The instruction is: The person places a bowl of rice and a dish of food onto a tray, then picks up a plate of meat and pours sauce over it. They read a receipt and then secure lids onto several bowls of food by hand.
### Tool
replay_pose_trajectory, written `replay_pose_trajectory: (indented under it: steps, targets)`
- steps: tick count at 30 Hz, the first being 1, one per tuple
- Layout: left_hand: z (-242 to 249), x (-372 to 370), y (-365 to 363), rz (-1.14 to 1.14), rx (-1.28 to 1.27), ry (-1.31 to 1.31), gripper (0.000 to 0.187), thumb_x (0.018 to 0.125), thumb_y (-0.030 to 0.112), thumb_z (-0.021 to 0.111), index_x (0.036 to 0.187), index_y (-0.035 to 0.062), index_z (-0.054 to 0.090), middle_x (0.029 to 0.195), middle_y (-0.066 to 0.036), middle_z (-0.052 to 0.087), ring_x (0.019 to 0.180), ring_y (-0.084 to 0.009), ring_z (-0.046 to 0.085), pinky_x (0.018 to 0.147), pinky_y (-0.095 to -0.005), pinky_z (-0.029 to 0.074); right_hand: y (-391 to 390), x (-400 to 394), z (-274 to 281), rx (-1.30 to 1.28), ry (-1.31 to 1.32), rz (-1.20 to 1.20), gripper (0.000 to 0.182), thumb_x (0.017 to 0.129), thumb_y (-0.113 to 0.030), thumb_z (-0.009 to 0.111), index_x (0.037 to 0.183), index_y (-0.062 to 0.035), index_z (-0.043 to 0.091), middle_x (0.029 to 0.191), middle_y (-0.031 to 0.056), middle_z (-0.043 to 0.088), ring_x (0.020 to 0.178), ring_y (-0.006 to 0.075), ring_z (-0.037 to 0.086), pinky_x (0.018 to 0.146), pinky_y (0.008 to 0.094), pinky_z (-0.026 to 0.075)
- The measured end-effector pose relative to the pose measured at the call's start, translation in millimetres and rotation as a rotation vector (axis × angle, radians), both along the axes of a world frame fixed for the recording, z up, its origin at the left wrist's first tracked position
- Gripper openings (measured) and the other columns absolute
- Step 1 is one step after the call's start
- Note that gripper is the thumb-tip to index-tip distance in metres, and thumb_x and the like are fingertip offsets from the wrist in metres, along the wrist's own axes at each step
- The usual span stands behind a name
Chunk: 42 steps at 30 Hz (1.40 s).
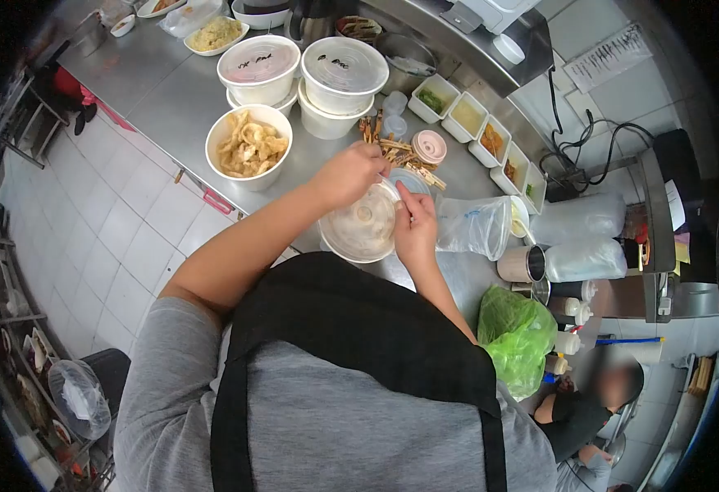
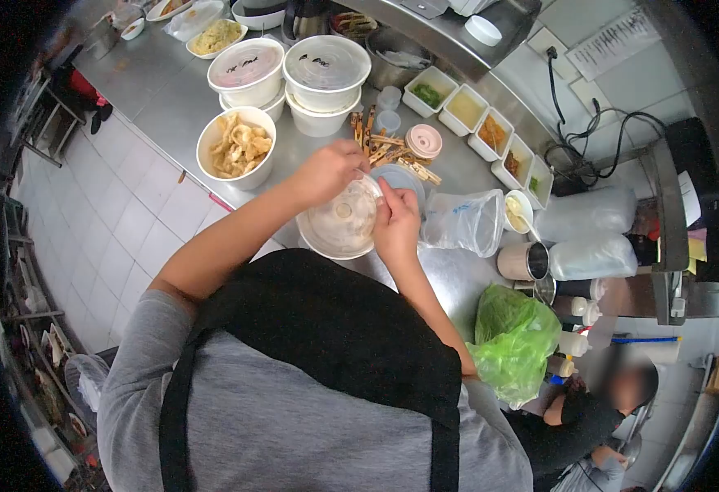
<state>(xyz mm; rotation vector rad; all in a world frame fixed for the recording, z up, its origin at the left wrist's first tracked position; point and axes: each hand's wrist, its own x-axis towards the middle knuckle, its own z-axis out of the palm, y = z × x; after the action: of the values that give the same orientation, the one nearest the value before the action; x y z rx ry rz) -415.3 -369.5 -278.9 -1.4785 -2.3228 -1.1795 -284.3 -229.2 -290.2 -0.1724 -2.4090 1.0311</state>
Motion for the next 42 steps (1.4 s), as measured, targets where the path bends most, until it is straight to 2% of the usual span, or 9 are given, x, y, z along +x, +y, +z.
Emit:
replay_pose_trajectory:
  steps: [4,7,9,16,19,22,30,36,42]
  targets:
    - [8.0,2.2,-0.6,0.033,-0.061,0.096,0.012,0.076,0.011,0.067,0.086,0.0057,0.066,0.089,-0.010,0.063,0.093,-0.0298,0.059,0.079,-0.0398,0.049,4.5,-3.4,4.0,0.036,-0.048,-0.010,0.031,0.085,-0.001,0.058,0.114,-0.0057,0.066,0.088,0.0134,0.056,0.076,0.0254,0.059,0.070,0.0336,0.049]
    - [13.6,6.3,1.2,0.061,-0.097,0.092,0.013,0.076,0.011,0.067,0.088,0.0057,0.066,0.090,-0.010,0.063,0.093,-0.0291,0.059,0.079,-0.0397,0.049,7.4,-4.1,7.9,-0.007,-0.101,-0.041,0.031,0.086,-0.003,0.059,0.116,-0.0072,0.066,0.084,0.0078,0.054,0.071,0.0153,0.054,0.066,0.0272,0.046]
    - [14.5,6.4,2.3,0.056,-0.047,0.124,0.013,0.076,0.011,0.068,0.088,0.0057,0.067,0.090,-0.010,0.064,0.092,-0.0292,0.060,0.079,-0.0396,0.049,4.0,-1.8,10.5,-0.023,-0.099,-0.053,0.031,0.085,-0.002,0.061,0.116,-0.0070,0.066,0.084,0.0075,0.054,0.069,0.0145,0.053,0.065,0.0269,0.046]
    - [22.2,2.3,3.9,0.022,-0.224,-0.059,0.011,0.078,0.012,0.068,0.088,0.0075,0.067,0.092,-0.010,0.063,0.094,-0.0302,0.061,0.079,-0.0411,0.050,-1.3,-2.3,2.4,-0.138,-0.027,-0.071,0.032,0.083,0.000,0.062,0.114,-0.0082,0.067,0.085,0.0064,0.054,0.068,0.0129,0.053,0.064,0.0261,0.046]
    - [13.1,5.1,6.8,0.012,-0.127,-0.052,0.010,0.078,0.012,0.067,0.087,0.0080,0.067,0.091,-0.010,0.063,0.093,-0.0299,0.061,0.078,-0.0416,0.050,0.5,-1.1,0.7,-0.078,-0.066,-0.082,0.031,0.084,0.000,0.062,0.114,-0.0082,0.067,0.085,0.0071,0.054,0.070,0.0135,0.053,0.065,0.0262,0.046]
    - [9.3,6.4,9.0,0.006,-0.063,-0.003,0.009,0.079,0.011,0.066,0.088,0.0090,0.066,0.089,-0.010,0.062,0.092,-0.0298,0.061,0.077,-0.0418,0.050,-0.8,-0.7,2.6,-0.052,-0.020,-0.080,0.028,0.085,-0.003,0.060,0.111,-0.0060,0.068,0.085,0.0129,0.056,0.067,0.0210,0.056,0.064,0.0321,0.048]
    - [7.7,7.5,11.3,0.032,-0.032,0.100,0.013,0.082,0.007,0.059,0.095,0.0105,0.062,0.090,-0.009,0.062,0.091,-0.0296,0.060,0.080,-0.0412,0.048,-0.6,-1.8,-2.9,-0.124,0.029,-0.082,0.029,0.088,-0.004,0.057,0.115,-0.0068,0.067,0.091,0.0135,0.057,0.076,0.0217,0.057,0.069,0.0311,0.047]
    - [10.7,3.5,16.7,-0.048,-0.057,-0.227,0.017,0.080,-0.001,0.058,0.095,0.0077,0.060,0.090,-0.010,0.062,0.092,-0.0289,0.060,0.079,-0.0407,0.047,-2.2,-0.7,-6.8,-0.203,0.020,-0.065,0.031,0.088,-0.003,0.057,0.117,-0.0074,0.067,0.092,0.0115,0.054,0.079,0.0188,0.053,0.072,0.0288,0.045]
    - [7.3,-5.8,11.0,-0.096,0.007,-0.129,0.012,0.073,0.000,0.066,0.084,0.0034,0.063,0.087,-0.011,0.062,0.088,-0.0317,0.059,0.079,-0.0408,0.048,0.5,-1.6,-15.7,-0.132,0.003,-0.055,0.031,0.089,-0.003,0.056,0.117,-0.0078,0.066,0.092,0.0132,0.054,0.081,0.0234,0.054,0.075,0.0317,0.046]
